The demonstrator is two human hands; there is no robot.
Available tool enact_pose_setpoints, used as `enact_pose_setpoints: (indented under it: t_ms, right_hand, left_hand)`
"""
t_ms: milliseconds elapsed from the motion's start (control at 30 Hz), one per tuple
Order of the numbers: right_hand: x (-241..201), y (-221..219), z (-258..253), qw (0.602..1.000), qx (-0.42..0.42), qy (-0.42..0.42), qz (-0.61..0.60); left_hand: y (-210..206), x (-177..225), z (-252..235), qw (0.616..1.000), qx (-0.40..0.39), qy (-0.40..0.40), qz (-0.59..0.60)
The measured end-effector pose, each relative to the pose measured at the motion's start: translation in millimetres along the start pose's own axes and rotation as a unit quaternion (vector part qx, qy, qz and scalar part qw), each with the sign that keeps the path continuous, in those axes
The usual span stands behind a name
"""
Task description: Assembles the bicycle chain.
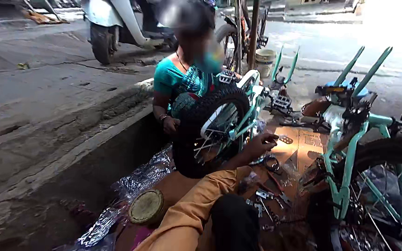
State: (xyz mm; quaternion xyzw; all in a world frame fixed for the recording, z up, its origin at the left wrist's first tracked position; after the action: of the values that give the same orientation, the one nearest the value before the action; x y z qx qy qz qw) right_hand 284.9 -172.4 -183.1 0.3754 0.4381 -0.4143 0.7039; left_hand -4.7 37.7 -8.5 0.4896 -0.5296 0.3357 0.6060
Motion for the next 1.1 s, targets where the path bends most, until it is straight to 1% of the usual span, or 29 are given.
enact_pose_setpoints:
  t_ms: [67,133,233,300,367,400,500,633,700,767,867,967,1100]
  right_hand:
    - [8,-1,-1,1.000,0.003,-0.013,0.004]
    - [11,0,-3,0.999,-0.008,-0.038,-0.024]
    - [13,-3,0,0.996,-0.009,-0.050,-0.071]
    - [13,-7,2,0.995,-0.014,-0.064,-0.080]
    - [12,-11,4,0.996,-0.014,-0.066,-0.065]
    - [13,-12,4,0.996,-0.015,-0.060,-0.057]
    - [12,-14,6,0.998,-0.008,-0.044,-0.054]
    - [15,-14,8,0.996,0.006,-0.029,-0.084]
    - [19,-11,8,0.995,0.008,-0.019,-0.094]
    - [24,-9,8,0.995,0.008,-0.014,-0.100]
    - [24,-6,9,0.994,0.010,-0.024,-0.105]
    - [23,-6,10,0.992,0.021,-0.027,-0.119]
    - [19,-4,8,0.994,0.008,-0.037,-0.101]
  left_hand:
    - [-39,-49,40,0.997,-0.063,0.041,-0.001]
    - [-81,-97,80,0.989,-0.104,0.098,-0.024]
    - [-136,-147,142,0.973,-0.101,0.194,-0.070]
    - [-158,-164,170,0.961,-0.097,0.236,-0.103]
    - [-171,-171,185,0.953,-0.109,0.249,-0.138]
    - [-174,-172,188,0.950,-0.123,0.239,-0.158]
    - [-179,-174,188,0.947,-0.168,0.175,-0.209]
    - [-188,-171,176,0.922,-0.273,0.100,-0.254]
    - [-195,-172,174,0.909,-0.304,0.067,-0.276]
    - [-198,-176,174,0.905,-0.301,0.053,-0.295]
    - [-197,-179,174,0.919,-0.260,0.057,-0.291]
    - [-193,-177,175,0.931,-0.223,0.091,-0.275]
    - [-187,-178,174,0.953,-0.136,0.122,-0.242]
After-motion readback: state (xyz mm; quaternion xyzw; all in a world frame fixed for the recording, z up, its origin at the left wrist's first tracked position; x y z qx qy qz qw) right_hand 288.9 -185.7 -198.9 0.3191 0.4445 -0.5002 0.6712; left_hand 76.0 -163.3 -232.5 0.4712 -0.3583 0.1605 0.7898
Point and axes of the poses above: each hand's wrist, its own z-axis away from the middle knuckle, its own y-axis out of the back of the hand, x = y × z, the point moved 2 cm from there along -z, towards the middle knuckle, and after that the axes turned 15 degrees about -x, right-handed, at the moved point
